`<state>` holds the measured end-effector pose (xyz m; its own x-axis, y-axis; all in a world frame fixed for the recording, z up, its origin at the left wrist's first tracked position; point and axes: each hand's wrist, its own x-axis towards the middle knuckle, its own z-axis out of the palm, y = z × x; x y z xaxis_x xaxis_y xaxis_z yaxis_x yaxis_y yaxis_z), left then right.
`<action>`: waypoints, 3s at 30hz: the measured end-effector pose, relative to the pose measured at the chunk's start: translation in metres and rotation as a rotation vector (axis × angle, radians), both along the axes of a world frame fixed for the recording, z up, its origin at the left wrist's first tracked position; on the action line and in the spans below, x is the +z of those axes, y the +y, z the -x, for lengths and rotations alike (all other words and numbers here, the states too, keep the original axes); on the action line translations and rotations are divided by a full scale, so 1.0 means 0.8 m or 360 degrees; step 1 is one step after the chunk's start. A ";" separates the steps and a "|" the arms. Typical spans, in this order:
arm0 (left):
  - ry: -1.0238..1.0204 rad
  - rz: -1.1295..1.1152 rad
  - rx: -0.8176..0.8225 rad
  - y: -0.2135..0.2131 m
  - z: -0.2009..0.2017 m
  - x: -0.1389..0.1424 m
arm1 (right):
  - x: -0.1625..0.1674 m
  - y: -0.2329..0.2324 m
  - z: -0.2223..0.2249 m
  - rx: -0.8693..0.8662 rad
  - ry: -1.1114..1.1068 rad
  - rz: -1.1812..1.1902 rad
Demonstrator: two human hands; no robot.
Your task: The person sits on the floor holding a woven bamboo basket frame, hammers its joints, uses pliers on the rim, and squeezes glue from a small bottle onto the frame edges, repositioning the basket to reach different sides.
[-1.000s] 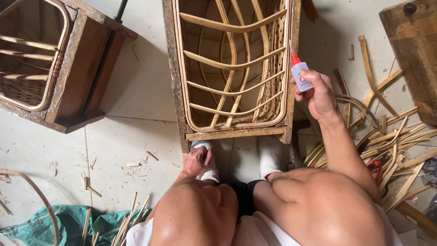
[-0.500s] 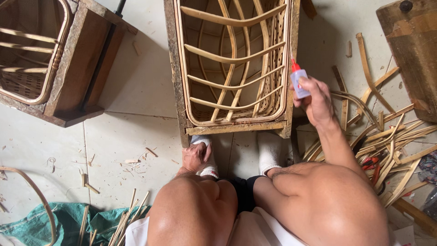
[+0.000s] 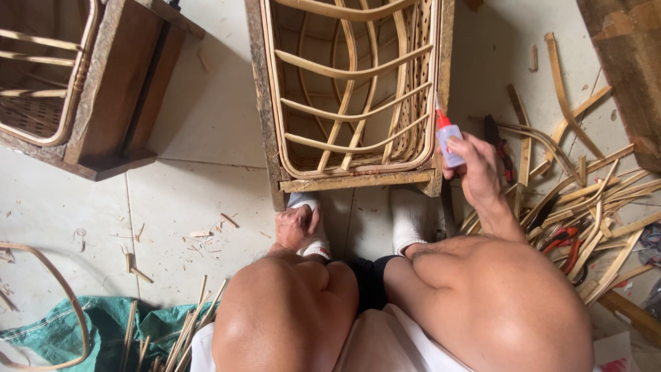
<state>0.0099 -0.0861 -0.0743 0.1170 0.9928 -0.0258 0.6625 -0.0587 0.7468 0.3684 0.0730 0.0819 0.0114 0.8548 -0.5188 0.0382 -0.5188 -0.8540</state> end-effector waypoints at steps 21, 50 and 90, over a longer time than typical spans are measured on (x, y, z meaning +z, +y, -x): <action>-0.0746 0.1346 0.0838 0.034 0.106 0.188 | 0.020 -0.064 0.008 -0.0007 -0.0034 0.0198; -0.1297 0.0394 0.0490 0.112 0.022 0.136 | 0.120 -0.014 0.013 0.1452 -0.2032 -0.1529; -0.0897 0.0204 0.0446 0.119 0.017 0.127 | 0.132 0.045 0.098 0.1879 -0.1857 -0.1806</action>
